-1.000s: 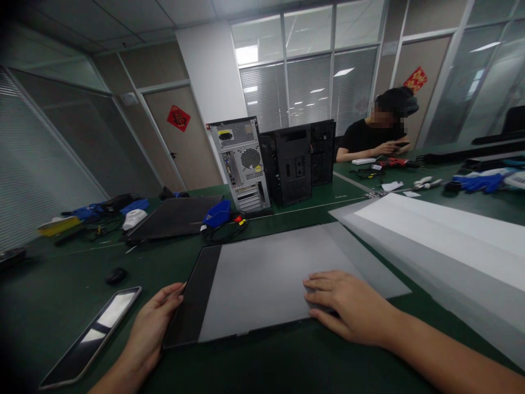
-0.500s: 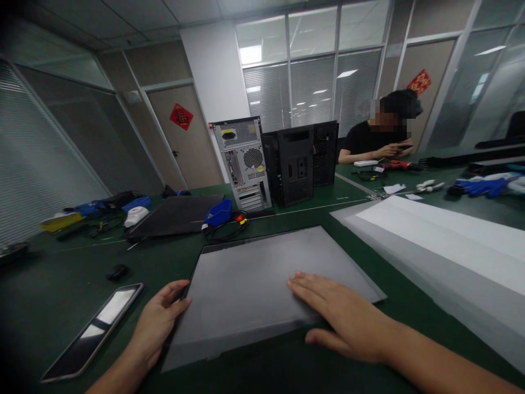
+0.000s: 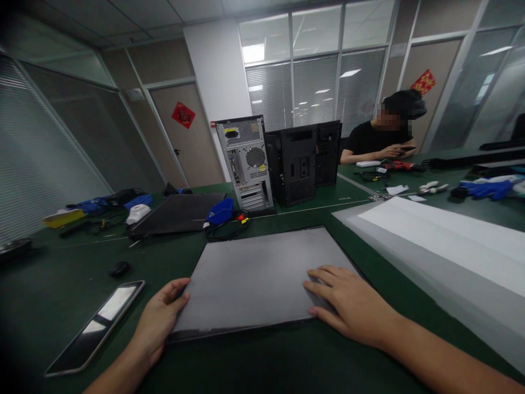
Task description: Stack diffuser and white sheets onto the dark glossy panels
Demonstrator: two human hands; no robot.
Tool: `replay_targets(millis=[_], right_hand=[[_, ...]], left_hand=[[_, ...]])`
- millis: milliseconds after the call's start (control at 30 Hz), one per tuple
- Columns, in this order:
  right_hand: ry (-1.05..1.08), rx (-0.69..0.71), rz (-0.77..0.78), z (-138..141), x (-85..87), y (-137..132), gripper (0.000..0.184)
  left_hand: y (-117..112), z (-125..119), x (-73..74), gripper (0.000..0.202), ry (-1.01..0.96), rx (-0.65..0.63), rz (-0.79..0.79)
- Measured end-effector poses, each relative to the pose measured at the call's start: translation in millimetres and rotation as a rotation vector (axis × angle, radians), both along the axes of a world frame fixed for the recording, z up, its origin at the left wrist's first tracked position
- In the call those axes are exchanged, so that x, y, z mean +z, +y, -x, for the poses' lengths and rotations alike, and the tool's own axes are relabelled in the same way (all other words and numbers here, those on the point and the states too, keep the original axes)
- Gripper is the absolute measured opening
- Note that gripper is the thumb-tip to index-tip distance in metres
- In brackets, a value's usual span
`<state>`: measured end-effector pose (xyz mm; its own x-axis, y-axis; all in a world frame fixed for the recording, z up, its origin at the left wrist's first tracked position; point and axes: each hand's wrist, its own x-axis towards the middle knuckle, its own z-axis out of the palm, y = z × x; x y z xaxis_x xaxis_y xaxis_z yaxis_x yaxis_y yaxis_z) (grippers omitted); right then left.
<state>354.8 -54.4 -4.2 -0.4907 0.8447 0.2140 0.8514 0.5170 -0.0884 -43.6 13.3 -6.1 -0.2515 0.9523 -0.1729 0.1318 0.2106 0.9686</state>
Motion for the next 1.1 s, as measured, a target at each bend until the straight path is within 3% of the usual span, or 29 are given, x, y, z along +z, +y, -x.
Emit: replay_targets(millis=[233,833,933,1100], right_hand=[[0.021,0.016,0.036,-10,3.8,1,0.049],[-0.032,0.020,0.034,-11,4.0,2,0.053],[-0.057,-0.100,-0.021,-35,0.5,13,0.053],[-0.116,-0.680,-0.062,-127,-16.1,35,0.075]], left_hand=[[3,6,-4.1,0.034,-0.116,0.003,0.030],[4,5,-2.3,0.033,-0.068,0.020,0.038],[3,3,0.2,0.033,-0.061,0.023,0.045],[4,1,1.6,0.033,-0.062,0.038,0.047]])
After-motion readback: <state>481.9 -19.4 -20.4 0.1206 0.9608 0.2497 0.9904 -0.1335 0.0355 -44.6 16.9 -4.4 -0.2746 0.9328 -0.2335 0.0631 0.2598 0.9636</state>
